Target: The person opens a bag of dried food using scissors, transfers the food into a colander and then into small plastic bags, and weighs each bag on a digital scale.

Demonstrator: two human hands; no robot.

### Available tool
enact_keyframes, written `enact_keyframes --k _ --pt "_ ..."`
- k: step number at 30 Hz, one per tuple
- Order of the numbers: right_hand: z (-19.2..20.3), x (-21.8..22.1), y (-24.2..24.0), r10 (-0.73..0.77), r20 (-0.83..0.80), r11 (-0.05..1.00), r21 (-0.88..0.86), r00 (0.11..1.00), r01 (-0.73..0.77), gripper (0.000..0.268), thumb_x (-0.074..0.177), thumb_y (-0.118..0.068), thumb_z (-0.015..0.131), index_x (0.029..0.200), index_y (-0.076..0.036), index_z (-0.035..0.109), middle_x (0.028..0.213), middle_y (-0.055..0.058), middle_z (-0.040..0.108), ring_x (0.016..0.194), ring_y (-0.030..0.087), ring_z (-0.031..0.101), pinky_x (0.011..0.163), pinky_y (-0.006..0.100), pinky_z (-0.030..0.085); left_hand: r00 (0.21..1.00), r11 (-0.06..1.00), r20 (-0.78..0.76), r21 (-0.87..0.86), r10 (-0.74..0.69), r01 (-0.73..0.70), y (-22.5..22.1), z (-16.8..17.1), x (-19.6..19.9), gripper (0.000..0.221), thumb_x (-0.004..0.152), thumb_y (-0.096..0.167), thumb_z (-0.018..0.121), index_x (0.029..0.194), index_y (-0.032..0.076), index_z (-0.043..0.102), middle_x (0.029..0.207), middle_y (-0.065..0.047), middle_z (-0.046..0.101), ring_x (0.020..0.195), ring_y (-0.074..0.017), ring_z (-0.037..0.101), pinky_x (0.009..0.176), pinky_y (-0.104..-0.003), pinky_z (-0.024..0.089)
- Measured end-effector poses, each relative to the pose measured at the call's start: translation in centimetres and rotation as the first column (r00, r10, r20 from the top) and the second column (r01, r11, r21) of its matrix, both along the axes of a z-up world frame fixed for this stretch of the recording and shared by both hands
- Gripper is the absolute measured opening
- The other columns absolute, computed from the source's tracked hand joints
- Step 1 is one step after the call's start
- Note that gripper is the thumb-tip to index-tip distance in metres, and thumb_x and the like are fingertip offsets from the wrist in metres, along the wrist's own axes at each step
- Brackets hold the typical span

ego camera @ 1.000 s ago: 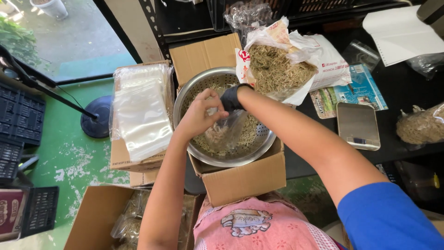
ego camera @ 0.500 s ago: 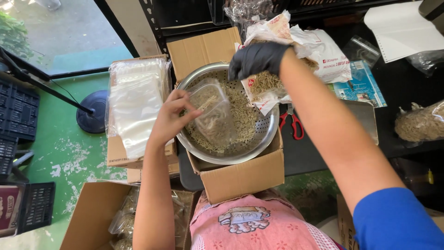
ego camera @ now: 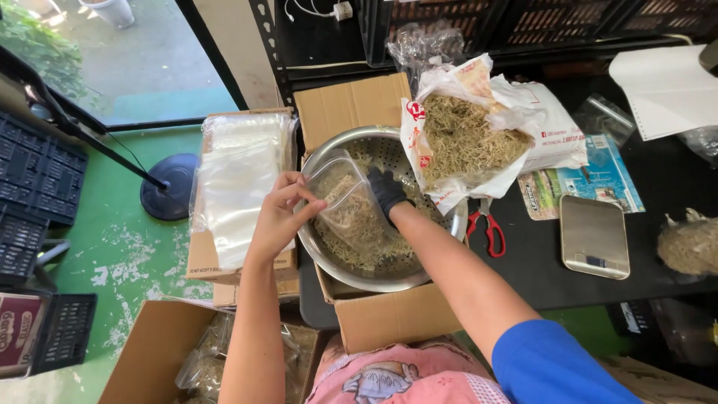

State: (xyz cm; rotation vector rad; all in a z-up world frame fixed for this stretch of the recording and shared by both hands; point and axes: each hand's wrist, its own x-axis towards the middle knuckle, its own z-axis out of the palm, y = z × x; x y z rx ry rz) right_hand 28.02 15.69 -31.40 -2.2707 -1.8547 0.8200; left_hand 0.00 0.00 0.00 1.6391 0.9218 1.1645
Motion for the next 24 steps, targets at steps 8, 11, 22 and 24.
enact_keyframes --k 8,11,22,24 --pt "18.2 3.1 -7.0 0.215 -0.192 0.967 0.176 0.958 -0.182 0.092 0.062 -0.036 0.089 0.148 -0.035 0.055 0.131 0.005 0.070 0.126 0.029 0.064 0.108 0.042 0.051 1.000 1.000 -0.009 -0.011 0.005 -0.005 0.2 -0.1 -1.6 0.015 0.088 0.012 0.085 0.085 0.004 0.072 0.111 -0.005 0.046 0.123 -0.0274 0.056 0.109 -0.048 0.044" --pt "22.0 4.9 -9.9 0.154 -0.396 0.977 0.196 0.905 -0.081 0.103 0.057 -0.026 0.097 0.150 -0.021 0.054 0.132 0.017 0.068 0.124 0.033 0.065 0.105 0.042 0.054 1.000 1.000 -0.005 -0.003 0.017 -0.017 0.6 -0.2 -1.2 0.015 0.089 0.013 0.084 0.088 0.005 0.072 0.115 -0.006 0.047 0.124 -0.0255 0.055 0.111 -0.048 0.043" --pt "35.9 8.8 -9.2 0.192 -0.933 0.963 0.239 0.304 0.125 0.097 0.058 0.008 0.093 0.146 -0.006 0.053 0.125 0.013 0.069 0.106 0.027 0.074 0.081 0.041 0.070 0.919 0.956 -0.390 0.242 -0.061 0.166 2.0 2.7 6.3 0.014 0.086 0.019 0.084 0.097 0.017 0.076 0.125 -0.016 0.060 0.121 -0.0455 0.062 0.108 -0.055 0.048" --pt "36.3 7.7 -9.2 0.347 -0.589 0.920 0.366 0.730 -0.142 0.093 0.064 -0.011 0.091 0.148 -0.020 0.053 0.129 0.007 0.068 0.115 0.026 0.069 0.090 0.039 0.064 0.883 0.956 -0.455 0.189 -0.116 0.223 1.9 3.5 7.5 0.009 0.089 0.020 0.081 0.097 0.019 0.077 0.134 -0.018 0.059 0.125 -0.0471 0.060 0.108 -0.057 0.048"
